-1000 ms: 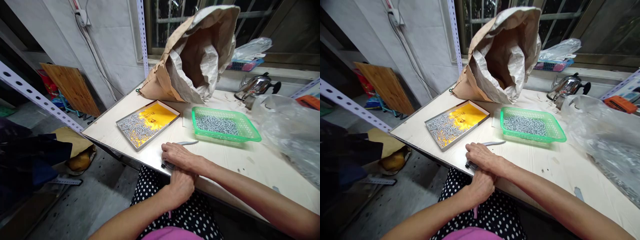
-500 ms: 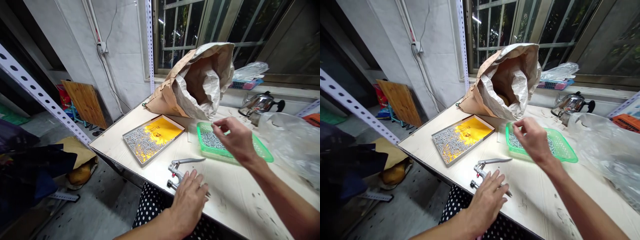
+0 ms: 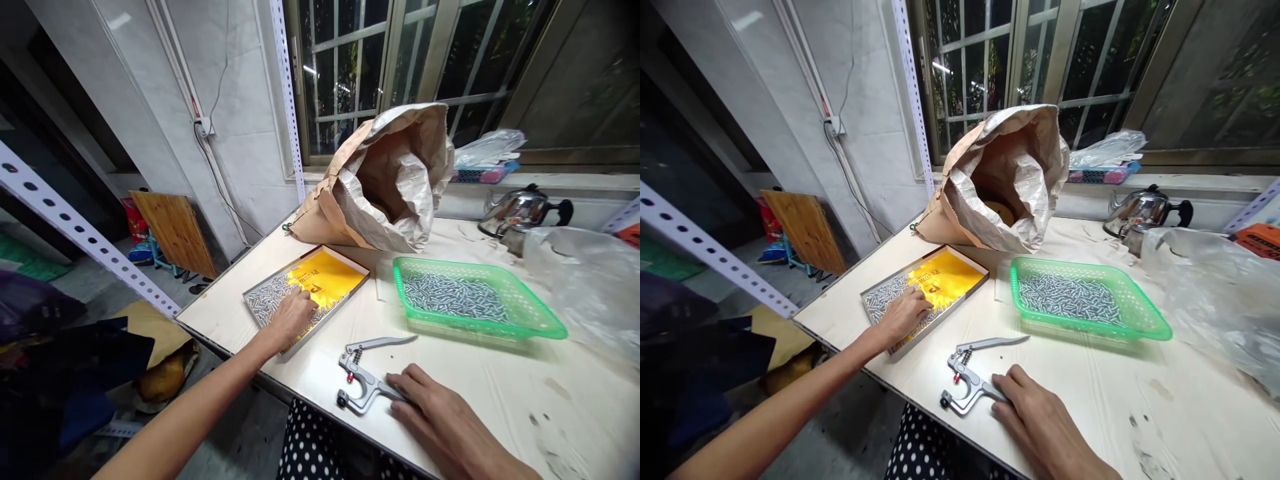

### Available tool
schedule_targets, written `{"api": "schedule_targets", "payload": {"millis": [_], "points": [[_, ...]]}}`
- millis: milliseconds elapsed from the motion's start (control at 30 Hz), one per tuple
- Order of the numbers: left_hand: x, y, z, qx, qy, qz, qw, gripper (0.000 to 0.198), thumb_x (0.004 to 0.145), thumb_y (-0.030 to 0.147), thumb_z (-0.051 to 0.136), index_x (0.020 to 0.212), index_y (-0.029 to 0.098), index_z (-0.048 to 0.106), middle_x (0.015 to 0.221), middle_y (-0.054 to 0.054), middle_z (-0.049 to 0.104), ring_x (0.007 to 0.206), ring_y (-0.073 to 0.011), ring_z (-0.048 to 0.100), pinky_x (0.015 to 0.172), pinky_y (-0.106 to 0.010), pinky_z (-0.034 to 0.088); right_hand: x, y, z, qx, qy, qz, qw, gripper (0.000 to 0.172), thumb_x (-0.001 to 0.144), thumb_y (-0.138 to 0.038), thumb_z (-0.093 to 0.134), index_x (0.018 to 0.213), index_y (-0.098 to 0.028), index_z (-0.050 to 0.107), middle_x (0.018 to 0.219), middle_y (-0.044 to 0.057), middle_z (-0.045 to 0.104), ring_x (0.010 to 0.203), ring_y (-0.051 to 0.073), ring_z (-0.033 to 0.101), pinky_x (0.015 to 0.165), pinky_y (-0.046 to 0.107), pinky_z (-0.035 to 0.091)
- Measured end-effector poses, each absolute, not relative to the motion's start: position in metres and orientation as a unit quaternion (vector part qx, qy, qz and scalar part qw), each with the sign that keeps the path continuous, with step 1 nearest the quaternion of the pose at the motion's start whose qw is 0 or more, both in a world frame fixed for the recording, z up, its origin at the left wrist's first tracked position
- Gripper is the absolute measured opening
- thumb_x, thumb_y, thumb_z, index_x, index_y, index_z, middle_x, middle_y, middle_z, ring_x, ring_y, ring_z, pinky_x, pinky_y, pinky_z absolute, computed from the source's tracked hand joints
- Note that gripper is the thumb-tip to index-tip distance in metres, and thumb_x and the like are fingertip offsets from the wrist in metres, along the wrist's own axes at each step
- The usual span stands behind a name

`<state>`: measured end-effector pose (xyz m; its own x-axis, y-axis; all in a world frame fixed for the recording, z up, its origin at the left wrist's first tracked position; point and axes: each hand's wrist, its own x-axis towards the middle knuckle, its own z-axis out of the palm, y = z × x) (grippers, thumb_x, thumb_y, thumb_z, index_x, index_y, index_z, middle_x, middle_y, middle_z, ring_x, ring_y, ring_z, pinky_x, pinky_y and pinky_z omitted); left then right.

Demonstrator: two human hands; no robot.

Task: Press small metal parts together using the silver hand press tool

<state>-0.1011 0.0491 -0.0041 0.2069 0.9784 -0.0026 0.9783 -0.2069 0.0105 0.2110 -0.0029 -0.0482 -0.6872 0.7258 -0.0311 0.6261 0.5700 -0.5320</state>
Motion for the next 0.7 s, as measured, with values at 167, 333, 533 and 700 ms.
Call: {"api": "schedule_targets", "payload": {"millis": [167, 333, 533, 700], "points": [[-0.094, 0.058, -0.005, 0.805, 0.59, -0.066, -0.004, 0.029, 0.095, 0.019, 0.043, 0.098, 0.015, 0.071, 0.1, -0.012, 0.065, 0.098, -0.0257, 0.052, 0.078, -0.034, 0.044, 0.21, -0.003, -0.054, -0.39, -0.884, 0.24, 0.096, 0.027, 0.097, -0.029, 0.038, 0.113, -0.024, 0.059, 0.1, 0.006, 0.056, 0.085, 0.02, 0.062, 0.075, 0.037, 0.052], [-0.088, 0.063, -0.003, 0.79, 0.608, -0.08, 0.003, 0.026, 0.091, 0.016, 0.044, 0.09, 0.01, 0.07, 0.098, -0.015, 0.065, 0.095, -0.0255, 0.056, 0.077, -0.034, 0.046, 0.21, -0.004, -0.061, -0.384, -0.889, 0.221, 0.118, 0.027, 0.099, -0.026, 0.035, 0.108, -0.022, 0.06, 0.096, 0.006, 0.056, 0.082, 0.019, 0.061, 0.072, 0.035, 0.052], [-0.084, 0.068, -0.009, 0.788, 0.614, -0.026, 0.025, 0.024, 0.086, 0.011, 0.046, 0.091, 0.013, 0.069, 0.097, -0.013, 0.065, 0.093, -0.0223, 0.057, 0.079, -0.031, 0.045, 0.209, -0.007, -0.07, -0.385, -0.898, 0.159, 0.144, 0.023, 0.098, -0.024, 0.038, 0.106, -0.022, 0.06, 0.094, 0.005, 0.056, 0.079, 0.019, 0.061, 0.071, 0.033, 0.052], [-0.082, 0.069, -0.006, 0.766, 0.641, -0.012, 0.051, 0.018, 0.082, 0.012, 0.052, 0.08, 0.011, 0.071, 0.087, -0.014, 0.067, 0.086, -0.0239, 0.06, 0.074, -0.031, 0.045, 0.209, -0.008, -0.074, -0.387, -0.902, 0.12, 0.147, 0.023, 0.099, -0.026, 0.038, 0.104, -0.02, 0.06, 0.09, 0.005, 0.056, 0.077, 0.019, 0.062, 0.068, 0.033, 0.053]]}}
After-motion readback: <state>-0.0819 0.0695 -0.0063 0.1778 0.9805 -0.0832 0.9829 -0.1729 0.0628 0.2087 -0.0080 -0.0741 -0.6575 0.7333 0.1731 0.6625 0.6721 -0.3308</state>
